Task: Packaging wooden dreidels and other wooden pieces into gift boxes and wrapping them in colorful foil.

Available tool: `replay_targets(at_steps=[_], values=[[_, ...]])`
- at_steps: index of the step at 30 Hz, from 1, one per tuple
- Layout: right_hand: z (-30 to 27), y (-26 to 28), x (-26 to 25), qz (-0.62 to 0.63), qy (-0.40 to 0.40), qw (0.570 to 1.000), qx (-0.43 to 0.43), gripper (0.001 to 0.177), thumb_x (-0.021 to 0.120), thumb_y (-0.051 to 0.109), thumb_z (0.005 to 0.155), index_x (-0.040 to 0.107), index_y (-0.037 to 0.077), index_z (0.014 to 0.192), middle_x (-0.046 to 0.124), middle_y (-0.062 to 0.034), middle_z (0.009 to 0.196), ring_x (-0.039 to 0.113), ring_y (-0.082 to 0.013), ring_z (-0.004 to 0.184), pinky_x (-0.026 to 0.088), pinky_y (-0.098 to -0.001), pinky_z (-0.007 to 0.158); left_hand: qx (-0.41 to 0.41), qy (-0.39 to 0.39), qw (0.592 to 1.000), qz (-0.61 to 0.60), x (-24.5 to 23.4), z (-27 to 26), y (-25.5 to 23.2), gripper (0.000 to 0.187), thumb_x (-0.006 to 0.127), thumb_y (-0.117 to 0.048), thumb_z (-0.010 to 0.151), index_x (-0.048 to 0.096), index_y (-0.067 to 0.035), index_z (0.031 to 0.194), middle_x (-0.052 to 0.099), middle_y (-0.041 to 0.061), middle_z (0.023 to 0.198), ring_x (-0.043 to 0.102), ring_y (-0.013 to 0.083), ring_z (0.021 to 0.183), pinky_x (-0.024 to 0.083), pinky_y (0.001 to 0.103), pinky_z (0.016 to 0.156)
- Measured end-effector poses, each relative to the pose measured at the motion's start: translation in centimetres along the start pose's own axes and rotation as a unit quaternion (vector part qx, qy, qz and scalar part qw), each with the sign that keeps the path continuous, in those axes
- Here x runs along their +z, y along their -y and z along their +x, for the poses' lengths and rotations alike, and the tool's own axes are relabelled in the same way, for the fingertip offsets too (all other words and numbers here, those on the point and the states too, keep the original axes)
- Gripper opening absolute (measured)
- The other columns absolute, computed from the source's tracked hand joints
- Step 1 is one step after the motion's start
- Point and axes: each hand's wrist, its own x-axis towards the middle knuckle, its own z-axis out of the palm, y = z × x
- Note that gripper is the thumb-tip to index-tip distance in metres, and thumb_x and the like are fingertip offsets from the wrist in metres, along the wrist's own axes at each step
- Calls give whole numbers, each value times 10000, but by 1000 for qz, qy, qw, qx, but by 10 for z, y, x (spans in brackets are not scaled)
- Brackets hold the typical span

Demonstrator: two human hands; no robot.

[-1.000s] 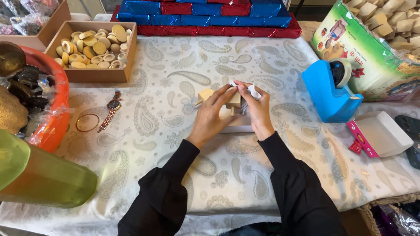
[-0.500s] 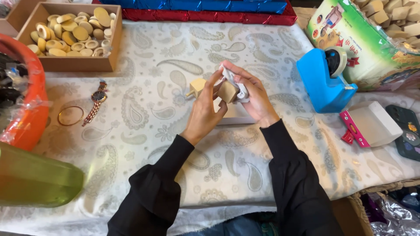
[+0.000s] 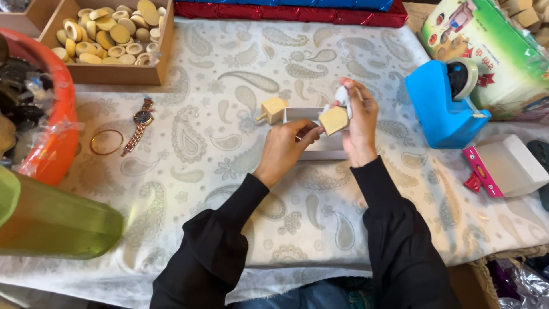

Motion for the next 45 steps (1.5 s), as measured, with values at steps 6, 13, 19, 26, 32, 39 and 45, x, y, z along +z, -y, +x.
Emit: replay_targets(at_steps=[6,13,19,26,32,39,45], values=[[-2,22,18,212,99,956,174,461,574,416,951,676,42,1200,678,-132,1012,733,-226,875,657,-365,811,59,-106,992,-36,-8,4,3,154,750,-175,946,760,-56,1044,793,72,922,773,141,768,602,262,680],[-24,16,33,50,193,965,172,363,644,320,994,669,66,1251,703,-130,1191,730,-192,975,650,-370,813,86,-146,985,-37,-23,5,-10,141,738,-129,960,728,-70,1087,763,59,989,767,145,814,602,268,694],[-24,7,31,-101,40,990,94,478,618,445,1001,766,-9,969,771,-97,862,733,-152,744,606,-282,700,164,-125,971,119,-18,-1,-9,122,761,-175,947,718,-71,996,717,36,903,690,200,732,539,334,627],[-12,4,14,-273,62,957,-77,637,520,530,1080,751,11,791,709,-66,702,631,-108,612,501,-256,609,273,-106,923,250,-15,-2,-7,170,759,-235,990,691,-84,951,643,15,800,657,184,694,506,352,553],[-21,17,30,-250,160,955,-2,499,480,474,1064,764,64,1081,661,-71,917,605,-117,773,491,-276,699,92,-133,982,101,-18,6,5,175,684,-221,1022,685,-61,953,709,45,799,692,152,677,539,303,604],[-31,27,38,-186,233,953,-49,395,648,378,1048,687,38,1245,727,-64,1096,699,-124,960,592,-276,835,-34,-142,986,-78,-13,7,2,159,656,-184,1015,688,-32,981,759,60,768,743,100,698,566,241,618],[-20,4,22,-194,65,978,-31,370,661,410,1008,697,48,941,746,-56,819,744,-146,709,615,-276,653,173,-99,974,107,-9,0,5,144,726,-201,981,712,-69,1035,739,66,890,692,187,701,535,303,617]])
